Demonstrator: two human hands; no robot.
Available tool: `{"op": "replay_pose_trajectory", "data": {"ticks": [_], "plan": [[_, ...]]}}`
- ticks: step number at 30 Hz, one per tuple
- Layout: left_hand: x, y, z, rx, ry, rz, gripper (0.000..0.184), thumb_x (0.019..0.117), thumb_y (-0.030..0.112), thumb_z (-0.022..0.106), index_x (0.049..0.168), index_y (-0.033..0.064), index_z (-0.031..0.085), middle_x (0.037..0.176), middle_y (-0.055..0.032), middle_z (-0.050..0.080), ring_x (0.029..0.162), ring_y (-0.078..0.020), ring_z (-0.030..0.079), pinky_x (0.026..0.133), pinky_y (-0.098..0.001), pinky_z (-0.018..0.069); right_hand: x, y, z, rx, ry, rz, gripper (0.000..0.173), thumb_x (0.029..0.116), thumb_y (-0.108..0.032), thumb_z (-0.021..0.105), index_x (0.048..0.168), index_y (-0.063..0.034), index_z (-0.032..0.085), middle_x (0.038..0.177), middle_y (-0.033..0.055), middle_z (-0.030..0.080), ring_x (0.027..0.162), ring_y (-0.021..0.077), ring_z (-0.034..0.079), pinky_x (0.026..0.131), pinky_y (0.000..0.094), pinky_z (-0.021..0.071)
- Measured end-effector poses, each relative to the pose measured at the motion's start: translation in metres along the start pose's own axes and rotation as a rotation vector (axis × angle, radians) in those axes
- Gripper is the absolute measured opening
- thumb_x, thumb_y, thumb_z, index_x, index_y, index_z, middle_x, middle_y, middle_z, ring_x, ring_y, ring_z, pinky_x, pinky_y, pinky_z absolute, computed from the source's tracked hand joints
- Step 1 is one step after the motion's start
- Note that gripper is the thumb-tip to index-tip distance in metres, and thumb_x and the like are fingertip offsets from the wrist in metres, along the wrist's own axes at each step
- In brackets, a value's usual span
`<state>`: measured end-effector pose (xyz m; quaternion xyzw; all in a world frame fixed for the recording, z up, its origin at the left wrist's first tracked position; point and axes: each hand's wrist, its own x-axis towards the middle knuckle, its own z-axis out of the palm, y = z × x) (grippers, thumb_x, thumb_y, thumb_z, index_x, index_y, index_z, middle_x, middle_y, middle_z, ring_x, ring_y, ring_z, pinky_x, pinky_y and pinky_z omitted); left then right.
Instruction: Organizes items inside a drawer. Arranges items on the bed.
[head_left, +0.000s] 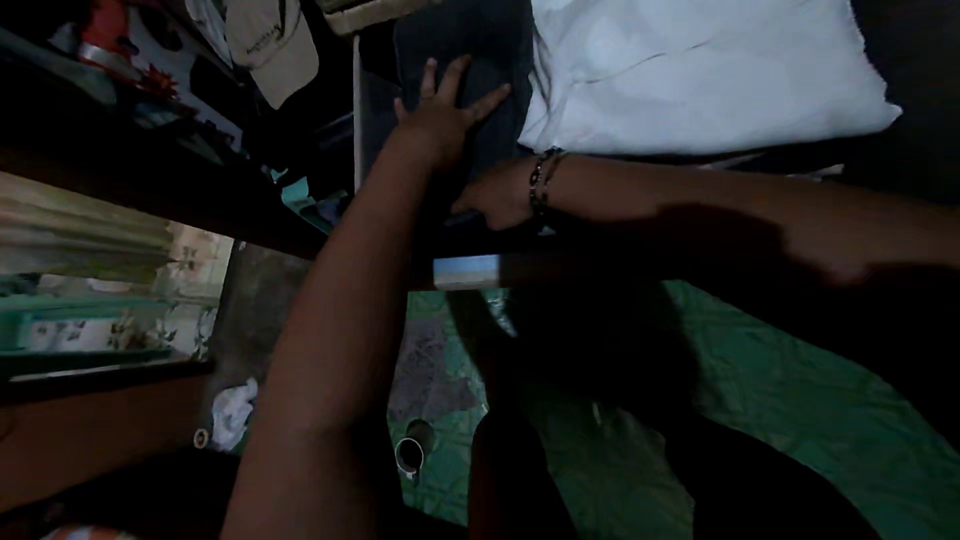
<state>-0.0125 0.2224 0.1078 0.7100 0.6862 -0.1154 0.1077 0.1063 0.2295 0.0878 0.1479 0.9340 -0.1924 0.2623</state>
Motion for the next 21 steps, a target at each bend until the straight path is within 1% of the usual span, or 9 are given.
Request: {"op": "replay_pose_trajectory", "data": {"ticks": [2,4,7,9,11,13,15,18,21], "plan": [[0.005,-0.008,0.011,0.004,0.054,0.028,0.081,0.0992,0.015,0.064,0.161,0.0485,0.022,0.173,-0.0042,-0.003,0.156,-0.0444,-0.008,0.107,-0.0850,0.0153,0.019,0.020,0.018,-0.043,0.139,-0.146,0.043,0.0976,-0.011,0.062,0.140,-0.0068,0.058,0.117,0.0241,0.067,0.108,0.0454,0.064,0.087,0.0654,0.0488],[0.007,-0.013,0.020,0.001,0.094,0.038,0.081,0.0983,0.016,0.065,0.160,0.0491,0.025,0.174,-0.0026,-0.001,0.157,-0.0429,-0.008,0.108,-0.0846,0.0150,0.053,0.042,0.051,-0.088,0.475,-0.315,0.029,0.0850,-0.021,0.071,0.111,-0.0084,0.071,0.084,0.0167,0.069,0.074,0.0383,0.068,0.059,0.0615,0.0522],[0.010,-0.009,0.015,-0.015,0.090,0.011,0.077,0.0994,0.020,0.065,0.160,0.0485,0.027,0.174,-0.0024,-0.001,0.157,-0.0408,-0.006,0.109,-0.0835,0.0171,0.018,0.003,0.017,-0.068,0.075,-0.039,0.044,0.0954,-0.009,0.065,0.138,-0.0018,0.057,0.125,0.0255,0.063,0.114,0.0465,0.061,0.091,0.0648,0.0476],[0.008,-0.003,0.006,-0.030,0.051,-0.012,0.076,0.1014,0.014,0.060,0.160,0.0473,0.025,0.173,-0.0034,-0.003,0.157,-0.0417,-0.007,0.107,-0.0850,0.0156,0.009,-0.003,0.017,-0.023,0.069,0.000,0.051,0.0951,-0.003,0.065,0.144,-0.0014,0.052,0.138,0.0261,0.055,0.122,0.0477,0.057,0.097,0.0643,0.0462],[0.001,0.000,0.002,0.006,-0.004,-0.017,0.085,0.0990,0.016,0.064,0.163,0.0457,0.017,0.173,-0.0043,-0.008,0.156,-0.0433,-0.010,0.107,-0.0843,0.0171,0.003,-0.008,0.025,-0.016,0.142,0.012,0.049,0.0968,-0.001,0.062,0.144,-0.0030,0.052,0.141,0.0263,0.053,0.124,0.0487,0.056,0.096,0.0639,0.0477],[-0.012,-0.005,0.008,0.074,-0.008,0.013,0.096,0.0941,0.032,0.073,0.165,0.0413,0.008,0.173,-0.0044,-0.012,0.157,-0.0434,-0.009,0.111,-0.0779,0.0217,-0.012,-0.011,0.029,-0.061,0.207,0.022,0.049,0.1029,-0.005,0.053,0.152,-0.0101,0.046,0.143,0.0236,0.052,0.126,0.0477,0.055,0.091,0.0617,0.0506],[-0.035,-0.016,0.017,0.116,0.047,0.033,0.101,0.0901,0.041,0.077,0.165,0.0381,0.010,0.173,-0.0100,-0.006,0.157,-0.0437,0.004,0.115,-0.0671,0.0291,-0.028,-0.004,0.032,-0.131,0.355,-0.055,0.044,0.1024,-0.008,0.055,0.146,-0.0132,0.055,0.136,0.0183,0.061,0.121,0.0428,0.059,0.087,0.0568,0.0533],[-0.059,-0.028,0.039,0.155,0.202,0.021,0.086,0.0920,0.026,0.075,0.163,0.0332,0.027,0.169,-0.0235,0.008,0.152,-0.0487,0.019,0.115,-0.0637,0.0310,-0.045,0.017,0.018,-0.031,0.766,-0.168,0.028,0.1006,-0.025,0.059,0.123,-0.0140,0.073,0.106,0.0140,0.071,0.103,0.0356,0.067,0.083,0.0553,0.0537],[-0.058,-0.023,0.049,0.174,0.357,-0.030,0.065,0.0981,-0.002,0.057,0.155,0.0271,0.045,0.160,-0.0275,0.032,0.142,-0.0483,0.042,0.104,-0.0583,0.0462,-0.034,0.024,-0.031,0.040,0.876,0.050,0.049,0.1073,-0.034,0.048,0.146,-0.0060,0.055,0.134,0.0249,0.059,0.128,0.0448,0.054,0.103,0.0624,0.0435]]}}
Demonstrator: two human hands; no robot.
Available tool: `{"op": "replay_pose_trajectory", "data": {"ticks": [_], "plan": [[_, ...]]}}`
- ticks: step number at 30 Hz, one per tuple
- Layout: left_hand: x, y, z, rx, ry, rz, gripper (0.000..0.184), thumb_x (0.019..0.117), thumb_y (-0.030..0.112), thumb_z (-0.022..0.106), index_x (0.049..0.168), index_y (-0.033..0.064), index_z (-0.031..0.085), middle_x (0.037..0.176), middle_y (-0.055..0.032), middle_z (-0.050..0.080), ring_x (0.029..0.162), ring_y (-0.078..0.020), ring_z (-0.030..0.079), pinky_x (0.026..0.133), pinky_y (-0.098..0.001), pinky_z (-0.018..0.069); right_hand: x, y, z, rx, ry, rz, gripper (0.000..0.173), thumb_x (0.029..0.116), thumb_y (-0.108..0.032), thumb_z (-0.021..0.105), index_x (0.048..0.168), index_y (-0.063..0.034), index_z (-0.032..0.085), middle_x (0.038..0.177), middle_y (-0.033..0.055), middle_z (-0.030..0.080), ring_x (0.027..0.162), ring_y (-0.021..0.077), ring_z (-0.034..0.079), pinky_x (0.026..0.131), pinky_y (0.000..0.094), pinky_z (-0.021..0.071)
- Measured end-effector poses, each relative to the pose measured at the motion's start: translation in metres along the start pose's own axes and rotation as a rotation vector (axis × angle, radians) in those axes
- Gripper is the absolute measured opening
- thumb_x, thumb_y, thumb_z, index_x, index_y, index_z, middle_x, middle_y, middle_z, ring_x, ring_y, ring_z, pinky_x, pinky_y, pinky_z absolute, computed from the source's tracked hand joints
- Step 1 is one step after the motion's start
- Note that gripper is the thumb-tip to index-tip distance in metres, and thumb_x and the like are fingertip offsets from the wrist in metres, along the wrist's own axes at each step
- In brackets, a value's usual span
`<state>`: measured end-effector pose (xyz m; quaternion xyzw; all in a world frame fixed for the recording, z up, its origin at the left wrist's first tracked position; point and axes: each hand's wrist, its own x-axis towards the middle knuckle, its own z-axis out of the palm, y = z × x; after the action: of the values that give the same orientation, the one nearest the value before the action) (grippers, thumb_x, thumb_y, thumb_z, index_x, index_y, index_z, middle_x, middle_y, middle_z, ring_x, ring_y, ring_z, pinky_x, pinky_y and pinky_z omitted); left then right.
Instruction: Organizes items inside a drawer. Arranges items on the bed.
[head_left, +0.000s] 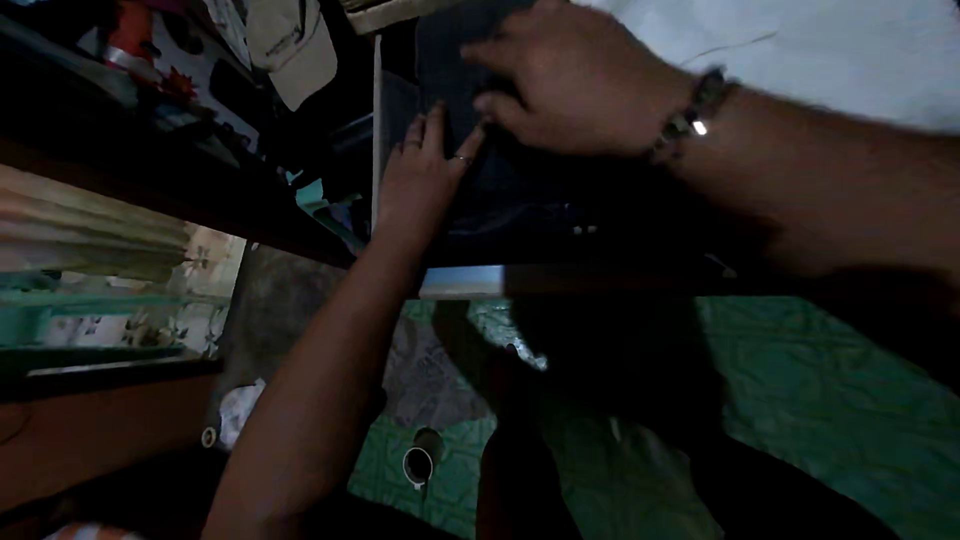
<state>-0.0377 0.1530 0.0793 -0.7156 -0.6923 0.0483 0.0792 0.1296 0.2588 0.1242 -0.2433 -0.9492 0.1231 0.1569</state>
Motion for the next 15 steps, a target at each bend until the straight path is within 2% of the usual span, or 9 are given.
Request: {"op": "replay_pose_trajectory", "data": {"ticks": [2,3,5,6,8,10,12,13,15], "plan": [[0.005,0.002,0.001,-0.006,0.012,-0.013,0.055,0.0994,-0.004,0.053,0.149,0.0180,0.053,0.142,-0.0255,0.051,0.128,-0.0449,0.055,0.095,-0.0529,0.0540,0.041,0.012,0.003,-0.062,-0.118,0.099,0.062,0.1075,-0.043,0.046,0.157,-0.0061,0.039,0.152,0.0262,0.045,0.138,0.0465,0.046,0.108,0.0673,0.0376],[0.007,0.000,0.000,-0.037,0.002,-0.002,0.047,0.0998,-0.003,0.053,0.144,0.0112,0.057,0.135,-0.0248,0.056,0.123,-0.0444,0.058,0.093,-0.0529,0.0547,0.056,0.018,0.008,-0.089,-0.180,0.116,0.067,0.1065,-0.047,0.046,0.160,-0.0087,0.033,0.157,0.0271,0.038,0.141,0.0481,0.041,0.109,0.0697,0.0340],[0.007,-0.010,-0.008,-0.094,-0.035,0.040,0.035,0.1001,-0.001,0.054,0.134,0.0026,0.062,0.131,-0.0235,0.061,0.121,-0.0443,0.060,0.096,-0.0549,0.0523,0.069,0.015,0.017,-0.153,-0.300,0.117,0.073,0.1043,-0.056,0.044,0.163,-0.0147,0.029,0.162,0.0317,0.026,0.147,0.0544,0.027,0.110,0.0742,0.0270],[0.004,-0.013,-0.011,-0.115,-0.069,0.065,0.034,0.0990,0.002,0.058,0.132,0.0023,0.063,0.133,-0.0220,0.061,0.122,-0.0436,0.060,0.099,-0.0561,0.0510,0.067,0.009,0.023,-0.188,-0.360,0.120,0.074,0.1042,-0.058,0.042,0.164,-0.0173,0.027,0.162,0.0328,0.024,0.147,0.0557,0.025,0.110,0.0741,0.0270],[0.000,-0.021,-0.014,-0.133,-0.092,0.124,0.036,0.0928,0.009,0.068,0.128,0.0033,0.066,0.128,-0.0202,0.064,0.119,-0.0423,0.062,0.096,-0.0592,0.0503,0.062,0.008,0.031,-0.205,-0.420,0.116,0.073,0.1057,-0.058,0.036,0.165,-0.0190,0.021,0.165,0.0315,0.019,0.149,0.0553,0.021,0.111,0.0728,0.0260],[0.008,-0.027,-0.025,-0.173,-0.162,0.123,0.039,0.0907,0.013,0.072,0.128,0.0059,0.067,0.127,-0.0202,0.064,0.119,-0.0415,0.061,0.099,-0.0614,0.0481,0.063,0.026,0.034,-0.108,-0.410,0.118,0.071,0.1075,-0.055,0.034,0.166,-0.0205,0.014,0.169,0.0257,0.009,0.154,0.0516,0.011,0.117,0.0715,0.0167],[0.019,-0.028,-0.030,-0.270,-0.172,0.097,0.033,0.0908,0.013,0.072,0.123,0.0068,0.070,0.135,-0.0242,0.056,0.126,-0.0444,0.053,0.104,-0.0613,0.0438,0.069,0.046,0.040,-0.021,-0.370,0.136,0.071,0.1074,-0.055,0.035,0.167,-0.0231,0.012,0.171,0.0206,0.006,0.156,0.0463,0.007,0.120,0.0693,0.0129],[0.026,-0.029,-0.029,-0.329,-0.159,0.074,0.031,0.0902,0.015,0.072,0.120,0.0065,0.070,0.146,-0.0259,0.044,0.134,-0.0467,0.043,0.108,-0.0609,0.0402,0.075,0.052,0.042,-0.005,-0.350,0.146,0.072,0.1069,-0.056,0.035,0.167,-0.0239,0.012,0.171,0.0200,0.008,0.156,0.0449,0.009,0.120,0.0692,0.0131],[0.039,-0.028,-0.026,-0.401,-0.196,0.009,0.043,0.0904,0.021,0.073,0.129,0.0055,0.063,0.169,-0.0217,0.008,0.152,-0.0479,0.016,0.116,-0.0616,0.0307,0.083,0.053,0.042,-0.022,-0.319,0.171,0.072,0.1063,-0.058,0.034,0.166,-0.0238,0.014,0.170,0.0217,0.012,0.155,0.0448,0.014,0.119,0.0703,0.0143]]}}
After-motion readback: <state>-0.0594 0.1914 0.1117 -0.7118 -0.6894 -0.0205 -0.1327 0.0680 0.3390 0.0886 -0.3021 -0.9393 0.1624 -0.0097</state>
